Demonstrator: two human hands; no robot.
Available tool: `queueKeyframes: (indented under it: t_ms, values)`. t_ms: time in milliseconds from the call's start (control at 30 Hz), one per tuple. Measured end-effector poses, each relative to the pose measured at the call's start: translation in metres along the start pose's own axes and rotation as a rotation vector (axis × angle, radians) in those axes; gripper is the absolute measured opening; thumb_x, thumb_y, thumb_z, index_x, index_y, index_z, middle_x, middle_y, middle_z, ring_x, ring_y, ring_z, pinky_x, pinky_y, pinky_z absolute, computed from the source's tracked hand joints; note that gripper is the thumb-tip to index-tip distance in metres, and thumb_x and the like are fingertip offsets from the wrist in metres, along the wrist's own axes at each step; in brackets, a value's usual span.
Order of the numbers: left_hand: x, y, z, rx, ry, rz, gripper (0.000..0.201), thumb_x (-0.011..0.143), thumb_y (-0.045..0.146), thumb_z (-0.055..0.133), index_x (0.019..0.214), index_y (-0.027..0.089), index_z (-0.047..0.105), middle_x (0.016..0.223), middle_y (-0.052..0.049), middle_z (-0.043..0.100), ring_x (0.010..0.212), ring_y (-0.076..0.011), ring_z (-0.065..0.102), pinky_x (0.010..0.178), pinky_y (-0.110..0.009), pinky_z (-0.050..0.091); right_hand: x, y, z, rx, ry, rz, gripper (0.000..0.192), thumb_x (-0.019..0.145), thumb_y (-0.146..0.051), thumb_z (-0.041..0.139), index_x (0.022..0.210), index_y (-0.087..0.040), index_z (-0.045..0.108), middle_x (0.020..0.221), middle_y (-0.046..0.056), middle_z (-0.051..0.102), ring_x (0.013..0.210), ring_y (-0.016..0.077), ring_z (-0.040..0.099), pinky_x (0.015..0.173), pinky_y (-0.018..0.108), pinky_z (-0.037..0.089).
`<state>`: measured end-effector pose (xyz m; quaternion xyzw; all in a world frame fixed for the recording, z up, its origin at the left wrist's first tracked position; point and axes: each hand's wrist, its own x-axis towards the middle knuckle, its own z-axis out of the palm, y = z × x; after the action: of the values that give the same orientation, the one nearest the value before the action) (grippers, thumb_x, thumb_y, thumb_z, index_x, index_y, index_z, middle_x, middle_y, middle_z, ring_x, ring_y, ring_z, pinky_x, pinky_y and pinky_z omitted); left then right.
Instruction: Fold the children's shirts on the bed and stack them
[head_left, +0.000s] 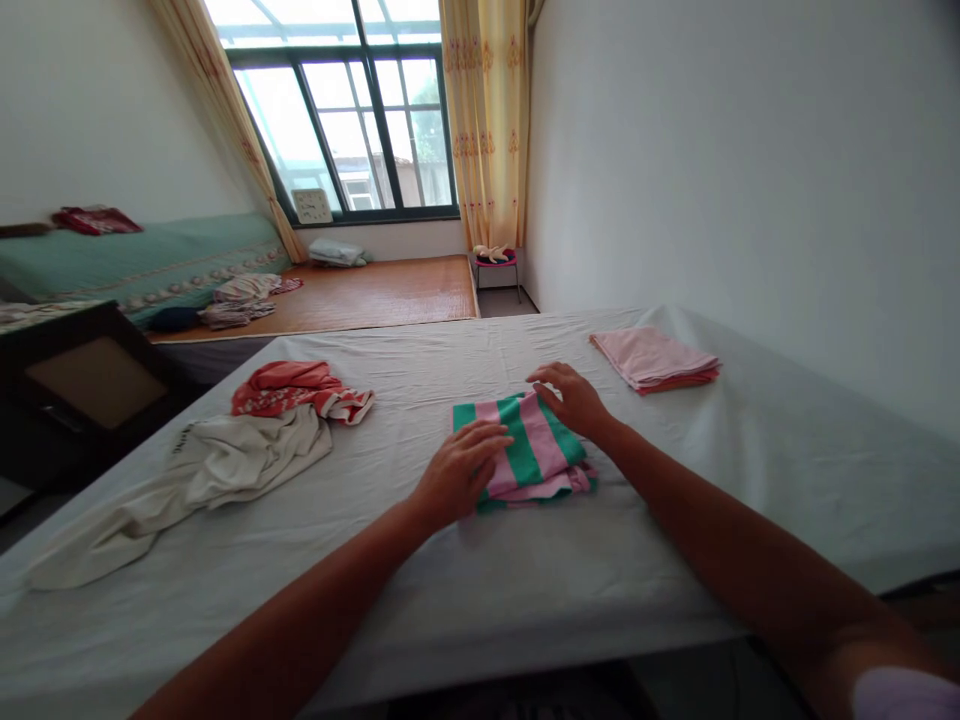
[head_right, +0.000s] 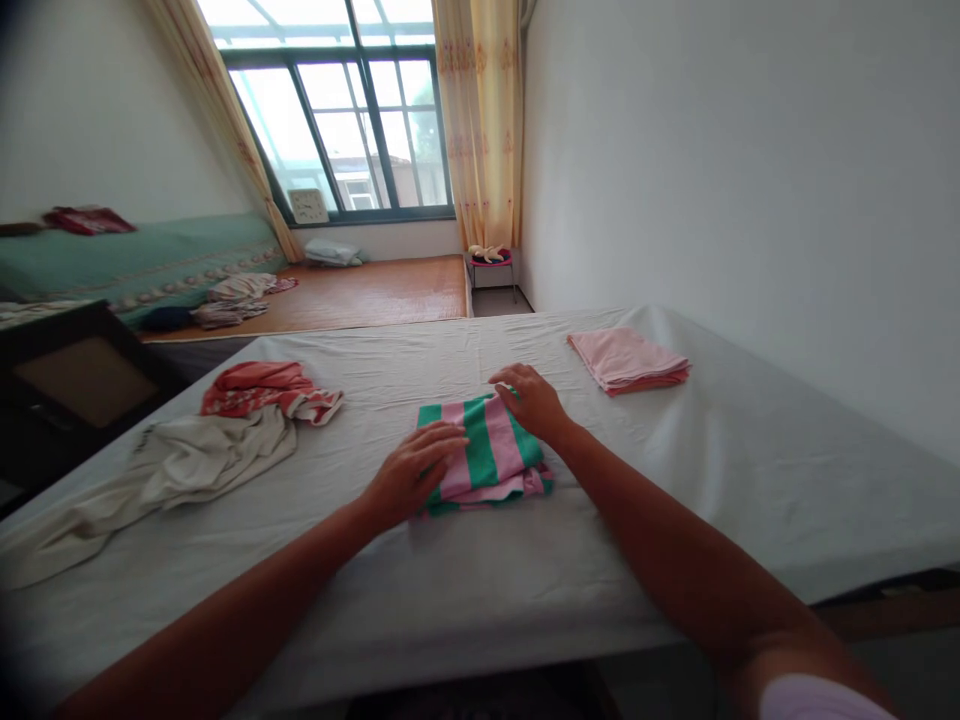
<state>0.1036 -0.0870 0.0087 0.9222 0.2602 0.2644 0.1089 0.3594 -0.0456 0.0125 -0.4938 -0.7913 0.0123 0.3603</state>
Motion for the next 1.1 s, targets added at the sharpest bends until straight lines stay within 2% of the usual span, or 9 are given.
queueKeyframes:
  t_ms: [100,167,267,367,533,733,833,967,1100]
  values:
    - [0.007,-0.026,0.003,0.117,-0.092,-0.144,0.048,0.096,0.038,0.040,0.140,0.021,0.046,0.146,-0.009,0.045,0.137,-0.0249,0.035,0.114,-0.043,0.028,-0.010,-0.016,0.008,0.053,-0.232,-0.188,0.033,0.096,-0.038,0.045,0.120,-0.026,0.064,0.124,0.006,0.064,0.120,0.0218,0.051,0.106,0.039,0.035]
    - [0.009,-0.040,0.008,0.195,-0.204,-0.254,0.057,0.094,0.049,0.039,0.145,0.022,0.040,0.152,-0.009,0.036,0.141,-0.0281,0.028,0.114,-0.047,0.025,-0.017,-0.015,0.020,0.002,-0.351,-0.211,0.040,0.095,-0.044,0.046,0.130,-0.028,0.057,0.137,0.004,0.056,0.130,0.0234,0.044,0.112,0.042,0.029]
    - [0.007,-0.047,0.010,0.264,-0.294,-0.384,0.066,0.093,0.059,0.033,0.148,0.021,0.033,0.156,-0.011,0.027,0.144,-0.0296,0.022,0.114,-0.049,0.021,-0.024,0.004,0.036,-0.094,-0.368,-0.069,0.047,0.097,-0.046,0.036,0.138,-0.027,0.050,0.145,0.005,0.047,0.137,0.0233,0.036,0.114,0.044,0.024]
    - [0.005,-0.043,0.008,0.294,-0.296,-0.456,0.069,0.093,0.060,0.029,0.149,0.018,0.031,0.156,-0.013,0.026,0.145,-0.0289,0.020,0.114,-0.049,0.019,-0.024,0.026,0.040,-0.163,-0.296,0.153,0.053,0.098,-0.047,0.030,0.140,-0.019,0.047,0.147,0.011,0.044,0.139,0.0256,0.034,0.113,0.045,0.026]
    - [0.002,-0.038,0.007,0.302,-0.257,-0.478,0.068,0.094,0.060,0.027,0.148,0.018,0.033,0.155,-0.013,0.028,0.145,-0.0279,0.020,0.114,-0.048,0.018,-0.020,0.029,0.036,-0.190,-0.171,0.458,0.073,0.084,-0.060,0.052,0.140,-0.014,0.041,0.145,0.020,0.043,0.135,0.0364,0.035,0.109,0.052,0.029]
    - [-0.005,-0.042,0.007,0.275,-0.249,-0.453,0.066,0.095,0.058,0.027,0.147,0.019,0.034,0.156,-0.011,0.027,0.145,-0.0278,0.018,0.115,-0.050,0.017,-0.010,0.006,0.026,0.268,-0.143,0.564,0.087,0.072,-0.034,0.071,0.144,-0.014,0.029,0.134,0.017,0.053,0.119,0.0265,0.054,0.099,0.040,0.045]
    - [-0.007,-0.042,0.006,0.266,-0.233,-0.440,0.063,0.095,0.057,0.028,0.146,0.020,0.036,0.155,-0.011,0.030,0.145,-0.0278,0.019,0.115,-0.051,0.017,-0.006,0.000,0.013,0.607,-0.221,0.686,0.073,0.067,-0.033,0.077,0.131,-0.014,0.047,0.126,0.014,0.060,0.113,0.0261,0.059,0.093,0.037,0.050]
    - [-0.008,-0.042,0.004,0.246,-0.217,-0.422,0.058,0.095,0.054,0.031,0.143,0.022,0.040,0.154,-0.009,0.033,0.144,-0.0277,0.022,0.114,-0.050,0.019,-0.009,-0.008,-0.002,1.053,-0.534,0.779,0.048,0.070,-0.038,0.077,0.110,-0.014,0.065,0.110,0.012,0.070,0.103,0.0246,0.066,0.090,0.035,0.053]
    - [-0.007,-0.050,0.006,0.210,-0.131,-0.417,0.052,0.097,0.050,0.029,0.140,0.024,0.044,0.150,-0.007,0.040,0.141,-0.0256,0.030,0.113,-0.048,0.025,-0.014,-0.016,-0.005,1.171,-0.474,0.788,0.042,0.067,-0.033,0.081,0.102,-0.014,0.068,0.096,0.009,0.074,0.088,0.0207,0.070,0.080,0.030,0.057]
